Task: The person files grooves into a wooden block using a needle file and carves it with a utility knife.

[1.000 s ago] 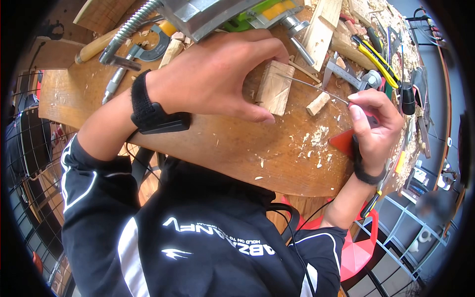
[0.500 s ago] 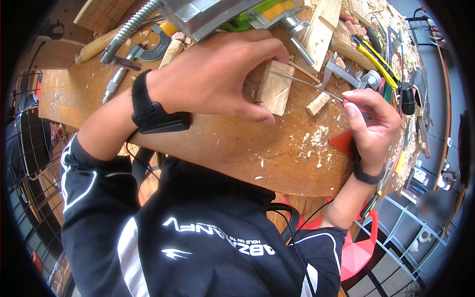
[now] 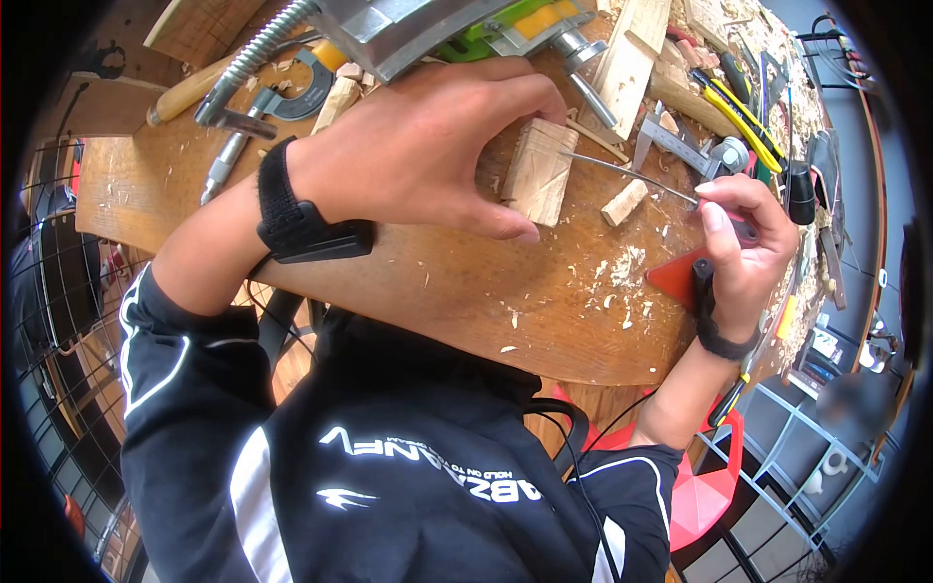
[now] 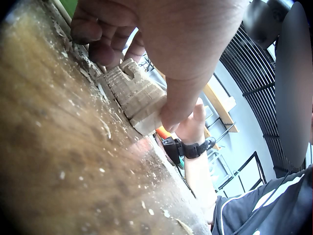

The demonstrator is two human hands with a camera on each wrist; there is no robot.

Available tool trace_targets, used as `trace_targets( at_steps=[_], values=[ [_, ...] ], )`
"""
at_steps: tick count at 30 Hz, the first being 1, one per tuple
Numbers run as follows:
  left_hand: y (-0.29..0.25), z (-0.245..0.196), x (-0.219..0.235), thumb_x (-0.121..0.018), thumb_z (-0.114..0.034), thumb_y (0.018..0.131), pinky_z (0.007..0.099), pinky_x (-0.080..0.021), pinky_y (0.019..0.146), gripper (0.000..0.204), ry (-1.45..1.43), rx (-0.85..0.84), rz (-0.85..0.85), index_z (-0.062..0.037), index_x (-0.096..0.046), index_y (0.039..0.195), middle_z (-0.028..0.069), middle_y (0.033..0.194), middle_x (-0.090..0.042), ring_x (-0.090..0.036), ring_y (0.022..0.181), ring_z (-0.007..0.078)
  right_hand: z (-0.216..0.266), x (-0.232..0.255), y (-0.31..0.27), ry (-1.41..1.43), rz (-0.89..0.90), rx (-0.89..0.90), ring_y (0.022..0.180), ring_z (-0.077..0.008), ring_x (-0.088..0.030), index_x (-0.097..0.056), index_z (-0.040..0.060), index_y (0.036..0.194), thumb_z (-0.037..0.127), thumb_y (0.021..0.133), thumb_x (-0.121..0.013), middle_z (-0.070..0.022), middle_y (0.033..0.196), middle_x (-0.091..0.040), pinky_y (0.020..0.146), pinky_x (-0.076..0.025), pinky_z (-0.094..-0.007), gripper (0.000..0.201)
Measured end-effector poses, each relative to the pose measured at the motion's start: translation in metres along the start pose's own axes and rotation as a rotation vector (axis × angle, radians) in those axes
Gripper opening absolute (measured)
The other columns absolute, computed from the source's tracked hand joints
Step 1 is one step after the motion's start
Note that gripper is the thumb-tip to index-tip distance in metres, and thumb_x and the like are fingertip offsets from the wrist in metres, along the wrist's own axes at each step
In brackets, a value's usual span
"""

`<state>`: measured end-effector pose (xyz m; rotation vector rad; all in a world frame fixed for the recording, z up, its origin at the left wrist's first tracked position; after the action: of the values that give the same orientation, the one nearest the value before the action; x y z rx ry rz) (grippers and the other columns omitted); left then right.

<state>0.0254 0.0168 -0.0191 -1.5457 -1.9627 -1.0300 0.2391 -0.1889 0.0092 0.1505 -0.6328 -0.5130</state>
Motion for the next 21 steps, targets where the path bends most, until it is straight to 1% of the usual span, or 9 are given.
trace_targets(
  at_steps=[1, 3, 5, 7, 12, 15, 16, 19, 21],
  values=[
    [0.0, 0.0, 0.0, -0.095, -0.032, 0.067, 0.0381, -0.054, 0.085, 0.075, 0.003, 0.001, 0.002, -0.0017, -0.06, 0.125, 0.0143, 0.117, -0.062, -0.066, 0.101, 0.0316, 0.003, -0.003, 0.001, 0.0, -0.001, 0.0, 0.076, -0.0073, -0.066, -0.074, -0.0014, 0.097, 0.0, 0.086, -0.074, -0.0038, 0.088, -0.072, 0.07, -0.051, -0.0213, 0.011],
    [0.0, 0.0, 0.0, -0.095, -0.032, 0.067, 0.0381, -0.054, 0.085, 0.075, -0.001, 0.005, 0.005, -0.0017, -0.06, 0.125, 0.0144, 0.117, -0.062, -0.066, 0.101, 0.0316, 0.009, -0.013, 0.003, -0.027, 0.065, -0.04, 0.076, -0.0068, -0.065, -0.073, -0.0008, 0.095, 0.0, 0.085, -0.072, -0.0034, 0.087, -0.071, 0.071, -0.051, -0.0213, 0.01],
    [0.0, 0.0, 0.0, -0.095, -0.032, 0.067, 0.0381, -0.054, 0.085, 0.075, -0.005, 0.011, 0.005, -0.0016, -0.06, 0.125, 0.0144, 0.117, -0.062, -0.066, 0.101, 0.0316, 0.005, -0.005, 0.001, -0.019, 0.064, -0.046, 0.076, -0.0068, -0.065, -0.073, -0.0007, 0.095, 0.0, 0.084, -0.072, -0.0033, 0.087, -0.071, 0.072, -0.051, -0.0216, 0.011],
    [0.0, 0.0, 0.0, -0.095, -0.032, 0.067, 0.0382, -0.054, 0.084, 0.075, 0.01, -0.005, -0.003, -0.0015, -0.059, 0.125, 0.0145, 0.116, -0.062, -0.066, 0.101, 0.0315, 0.002, 0.002, 0.0, 0.009, 0.011, -0.006, 0.078, -0.0075, -0.067, -0.073, -0.0011, 0.097, -0.002, 0.084, -0.073, -0.0038, 0.088, -0.072, 0.072, -0.052, -0.0221, 0.013],
    [0.001, -0.001, 0.001, -0.095, -0.031, 0.067, 0.0382, -0.055, 0.085, 0.075, -0.012, 0.016, 0.013, -0.0014, -0.059, 0.125, 0.0143, 0.116, -0.062, -0.066, 0.101, 0.0313, 0.009, -0.009, 0.002, -0.035, 0.053, -0.015, 0.075, -0.0061, -0.064, -0.071, -0.0011, 0.094, -0.001, 0.084, -0.071, -0.0028, 0.086, -0.07, 0.069, -0.05, -0.0216, 0.011],
    [0.001, -0.001, 0.0, -0.095, -0.031, 0.067, 0.0382, -0.055, 0.085, 0.075, -0.014, 0.03, 0.019, -0.0013, -0.06, 0.125, 0.0142, 0.116, -0.062, -0.066, 0.102, 0.0313, 0.005, 0.001, 0.001, 0.026, -0.015, 0.039, 0.072, -0.0074, -0.064, -0.072, -0.0017, 0.095, 0.003, 0.087, -0.07, -0.0043, 0.084, -0.07, 0.066, -0.049, -0.0211, 0.01],
    [0.001, -0.001, 0.0, -0.095, -0.031, 0.067, 0.0382, -0.055, 0.086, 0.075, -0.014, 0.036, 0.021, -0.0013, -0.06, 0.125, 0.0142, 0.116, -0.062, -0.066, 0.103, 0.0313, 0.005, 0.003, 0.0, 0.07, -0.032, 0.001, 0.069, -0.007, -0.062, -0.072, -0.0019, 0.097, 0.005, 0.089, -0.069, -0.0045, 0.083, -0.069, 0.063, -0.047, -0.0205, 0.011],
    [0.0, -0.001, 0.0, -0.095, -0.032, 0.066, 0.0382, -0.055, 0.086, 0.075, -0.003, 0.021, 0.01, -0.0013, -0.06, 0.125, 0.0143, 0.116, -0.062, -0.066, 0.102, 0.0314, 0.005, 0.001, -0.001, 0.105, -0.033, -0.056, 0.069, -0.0063, -0.061, -0.073, -0.0021, 0.097, 0.005, 0.09, -0.069, -0.0046, 0.082, -0.069, 0.062, -0.046, -0.0203, 0.011],
    [0.0, 0.0, 0.0, -0.095, -0.032, 0.066, 0.0382, -0.055, 0.086, 0.075, 0.002, 0.012, 0.005, -0.0013, -0.06, 0.125, 0.0143, 0.116, -0.062, -0.066, 0.102, 0.0314, 0.005, 0.001, -0.001, 0.104, -0.053, -0.04, 0.069, -0.0062, -0.061, -0.073, -0.0022, 0.097, 0.005, 0.09, -0.069, -0.0047, 0.083, -0.069, 0.062, -0.046, -0.0202, 0.01]
  ],
)
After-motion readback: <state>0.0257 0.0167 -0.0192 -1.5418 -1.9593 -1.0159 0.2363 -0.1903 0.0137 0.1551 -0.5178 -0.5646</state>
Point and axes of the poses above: each hand's wrist, its own y-axis towards the middle knuckle, its own x-axis out of the back of the hand, z = x × y, the point moved 3 cm from there along y, towards the middle knuckle
